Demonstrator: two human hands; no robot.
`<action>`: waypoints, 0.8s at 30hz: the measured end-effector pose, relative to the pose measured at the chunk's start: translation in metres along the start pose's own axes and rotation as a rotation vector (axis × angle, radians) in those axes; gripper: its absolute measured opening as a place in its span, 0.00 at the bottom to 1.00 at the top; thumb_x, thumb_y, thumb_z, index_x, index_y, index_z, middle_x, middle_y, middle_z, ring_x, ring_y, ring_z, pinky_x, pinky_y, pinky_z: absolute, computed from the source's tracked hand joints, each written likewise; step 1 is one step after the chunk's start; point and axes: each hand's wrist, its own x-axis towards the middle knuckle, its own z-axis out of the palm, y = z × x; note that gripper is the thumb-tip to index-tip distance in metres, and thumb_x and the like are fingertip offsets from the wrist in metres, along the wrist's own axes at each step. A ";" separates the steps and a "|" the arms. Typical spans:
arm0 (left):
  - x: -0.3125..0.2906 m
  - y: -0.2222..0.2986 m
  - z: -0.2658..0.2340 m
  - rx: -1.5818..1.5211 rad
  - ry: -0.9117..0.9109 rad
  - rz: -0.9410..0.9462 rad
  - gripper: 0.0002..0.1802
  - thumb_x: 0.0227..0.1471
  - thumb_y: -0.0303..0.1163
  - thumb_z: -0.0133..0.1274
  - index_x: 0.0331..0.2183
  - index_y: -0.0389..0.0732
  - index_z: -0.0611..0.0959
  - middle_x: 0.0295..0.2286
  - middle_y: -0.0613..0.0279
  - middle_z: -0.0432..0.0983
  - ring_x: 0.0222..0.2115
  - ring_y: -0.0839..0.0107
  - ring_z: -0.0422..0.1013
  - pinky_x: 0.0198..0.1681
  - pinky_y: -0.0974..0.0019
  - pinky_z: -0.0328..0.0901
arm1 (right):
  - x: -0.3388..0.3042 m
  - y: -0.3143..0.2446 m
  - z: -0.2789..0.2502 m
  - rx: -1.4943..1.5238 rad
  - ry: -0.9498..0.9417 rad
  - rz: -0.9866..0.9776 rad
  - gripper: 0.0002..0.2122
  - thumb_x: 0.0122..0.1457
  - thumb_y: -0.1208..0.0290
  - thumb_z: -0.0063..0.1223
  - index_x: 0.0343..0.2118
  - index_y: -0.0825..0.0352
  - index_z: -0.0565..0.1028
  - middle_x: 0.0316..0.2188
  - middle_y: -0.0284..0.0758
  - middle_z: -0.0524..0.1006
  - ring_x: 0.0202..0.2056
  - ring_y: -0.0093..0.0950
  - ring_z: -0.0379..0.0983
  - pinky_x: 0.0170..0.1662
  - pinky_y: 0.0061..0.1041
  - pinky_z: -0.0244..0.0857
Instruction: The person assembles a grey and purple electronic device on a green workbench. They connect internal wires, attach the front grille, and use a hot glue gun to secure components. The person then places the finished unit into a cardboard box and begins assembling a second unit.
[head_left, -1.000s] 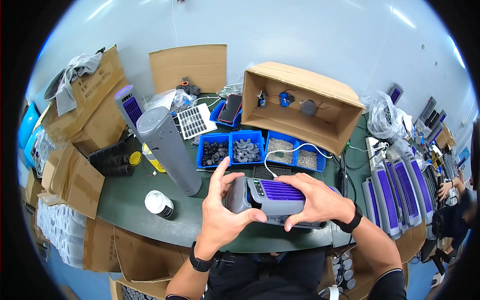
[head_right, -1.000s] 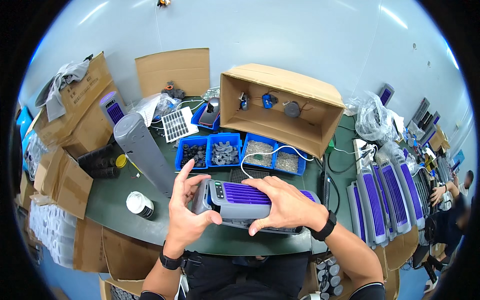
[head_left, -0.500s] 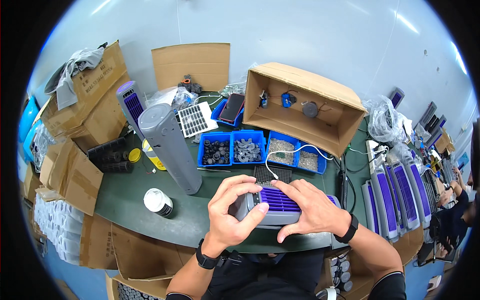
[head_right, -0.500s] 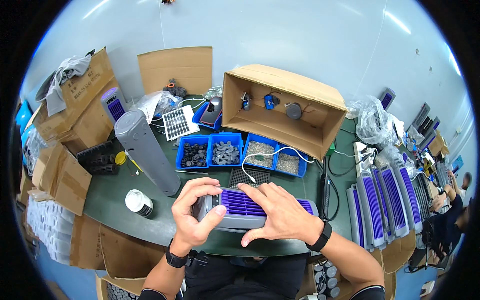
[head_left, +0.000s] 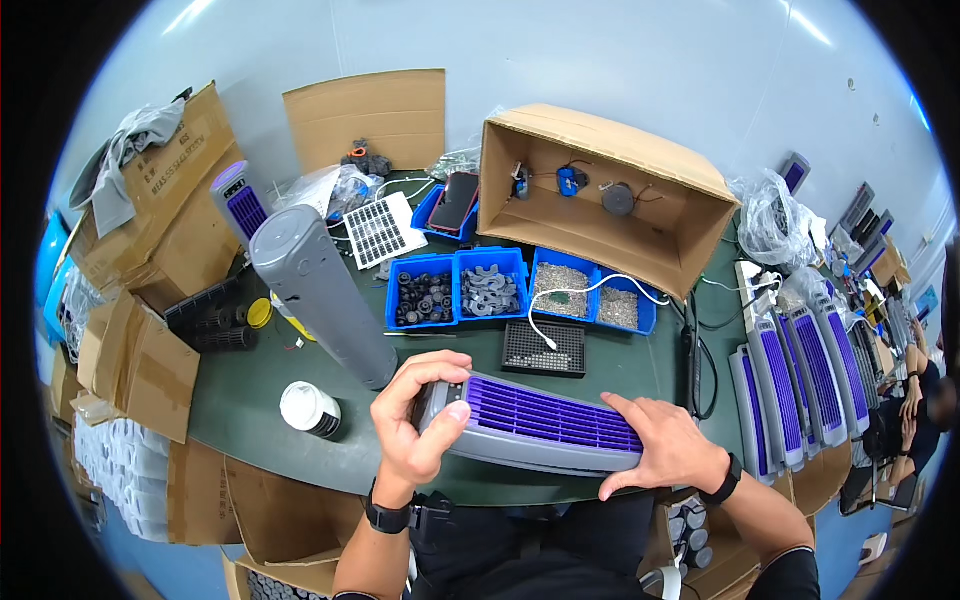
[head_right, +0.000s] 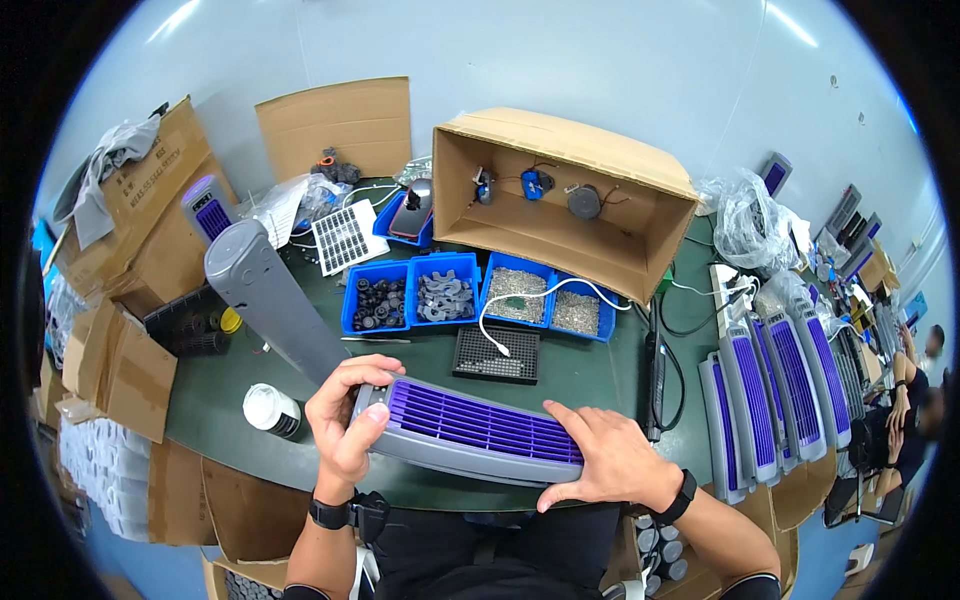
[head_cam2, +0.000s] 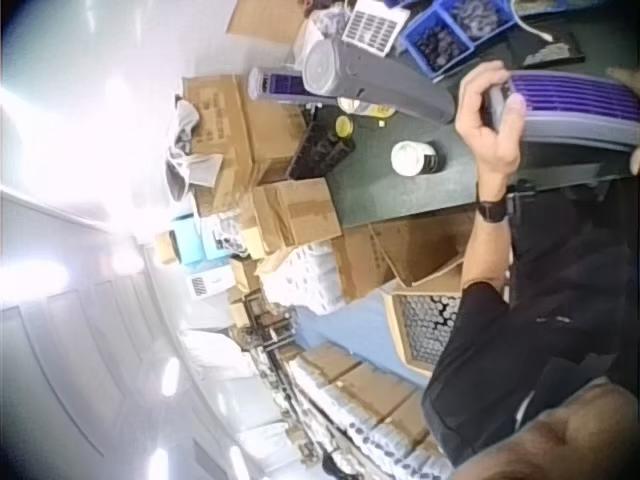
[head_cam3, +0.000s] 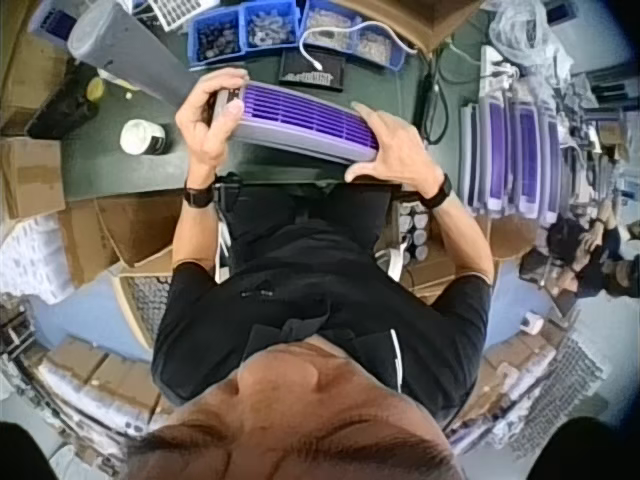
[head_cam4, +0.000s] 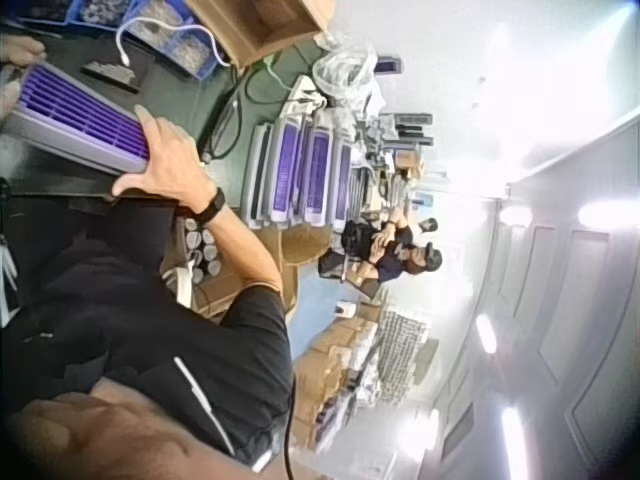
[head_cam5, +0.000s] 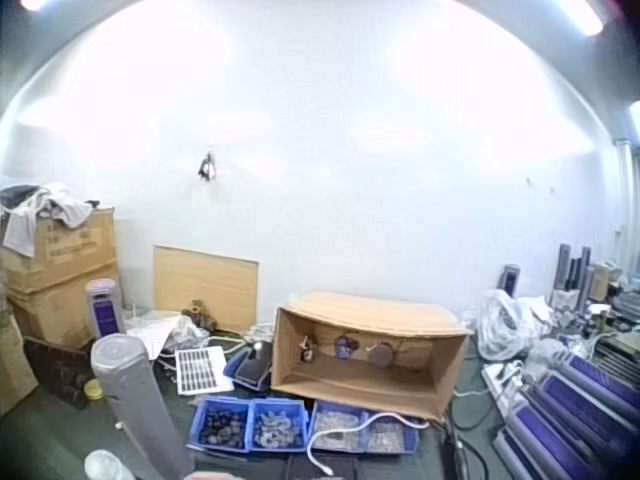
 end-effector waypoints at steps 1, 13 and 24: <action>-0.002 -0.005 0.002 0.005 0.008 0.026 0.19 0.47 0.32 0.57 0.41 0.30 0.83 0.46 0.42 0.80 0.46 0.58 0.78 0.53 0.58 0.69 | -0.001 -0.001 -0.002 -0.027 0.006 0.008 0.57 0.39 0.25 0.67 0.62 0.74 0.68 0.34 0.47 0.78 0.35 0.48 0.79 0.44 0.43 0.74; -0.002 -0.018 0.006 -0.023 0.012 -0.026 0.20 0.49 0.37 0.57 0.40 0.32 0.81 0.45 0.42 0.80 0.45 0.57 0.78 0.52 0.58 0.69 | -0.003 0.000 0.039 0.086 0.077 0.050 0.58 0.40 0.27 0.69 0.64 0.75 0.65 0.44 0.49 0.76 0.43 0.49 0.77 0.48 0.42 0.73; 0.017 0.015 0.006 0.093 -0.149 -0.330 0.29 0.58 0.39 0.59 0.55 0.31 0.79 0.52 0.52 0.78 0.48 0.67 0.73 0.56 0.63 0.65 | 0.007 0.025 0.014 0.643 -0.351 0.223 0.52 0.45 0.38 0.76 0.66 0.71 0.66 0.56 0.54 0.77 0.58 0.48 0.75 0.60 0.39 0.69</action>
